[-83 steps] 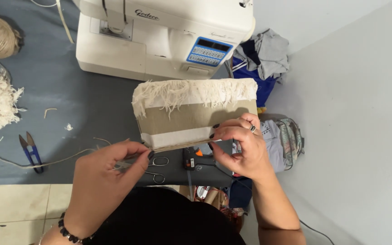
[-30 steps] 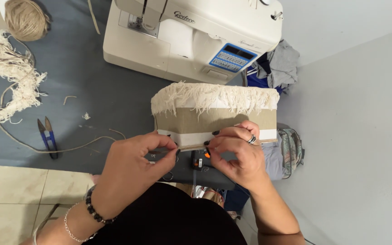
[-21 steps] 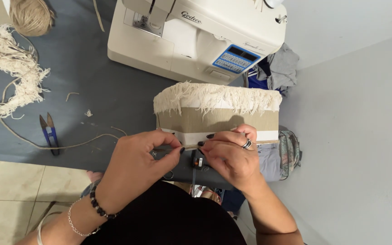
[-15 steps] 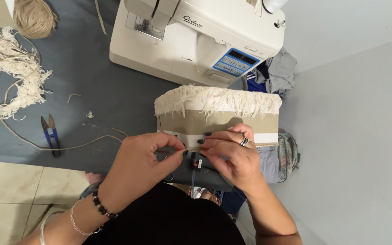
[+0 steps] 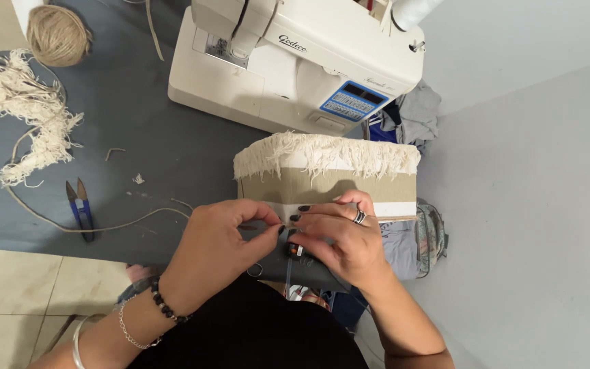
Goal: Decorating a box by applying hot glue and attaching decorative fringe
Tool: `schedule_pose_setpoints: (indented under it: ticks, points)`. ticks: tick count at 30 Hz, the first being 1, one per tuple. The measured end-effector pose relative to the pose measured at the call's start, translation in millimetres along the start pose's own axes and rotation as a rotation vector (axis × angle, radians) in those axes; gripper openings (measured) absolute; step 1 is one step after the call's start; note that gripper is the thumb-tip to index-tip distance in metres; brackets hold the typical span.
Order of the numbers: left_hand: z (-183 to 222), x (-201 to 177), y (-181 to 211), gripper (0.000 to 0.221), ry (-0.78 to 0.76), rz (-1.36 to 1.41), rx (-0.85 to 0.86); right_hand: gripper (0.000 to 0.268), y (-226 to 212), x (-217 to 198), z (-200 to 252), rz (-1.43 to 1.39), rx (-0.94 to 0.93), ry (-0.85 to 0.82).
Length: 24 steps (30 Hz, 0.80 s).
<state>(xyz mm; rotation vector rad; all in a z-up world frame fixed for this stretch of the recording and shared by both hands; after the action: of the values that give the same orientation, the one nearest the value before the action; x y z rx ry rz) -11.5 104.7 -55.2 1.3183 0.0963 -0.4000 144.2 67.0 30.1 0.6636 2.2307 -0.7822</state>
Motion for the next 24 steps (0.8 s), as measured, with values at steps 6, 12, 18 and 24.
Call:
schedule_pose_setpoints:
  ticks: [6, 12, 18, 24]
  points:
    - [-1, 2, 1, 0.011, -0.022, 0.007, 0.023, 0.025, -6, 1, -2, 0.094, -0.037, 0.052]
    - [-3, -1, 3, 0.011, -0.023, 0.044, 0.07, 0.012, -10, 10, -14, 0.173, -0.02, -0.057]
    - [2, -4, 8, 0.017, 0.034, 0.157, 0.158, 0.015, -11, 0, -7, 0.057, -0.136, 0.143]
    - [0, -4, 12, 0.015, 0.05, 0.142, 0.19, 0.009, 18, -25, 71, 0.21, 0.047, 0.368]
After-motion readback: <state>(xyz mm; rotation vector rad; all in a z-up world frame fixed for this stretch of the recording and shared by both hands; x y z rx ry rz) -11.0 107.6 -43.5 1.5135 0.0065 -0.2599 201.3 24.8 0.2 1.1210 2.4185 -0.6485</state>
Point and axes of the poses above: each hand's wrist, its own z-axis away from the middle knuckle, its own x-axis out of the palm, y = z × x, the point moved 8 cm from there along -z, towards the middle knuckle, and after that the axes turned 9 degrees about y, right-handed, at the moved point
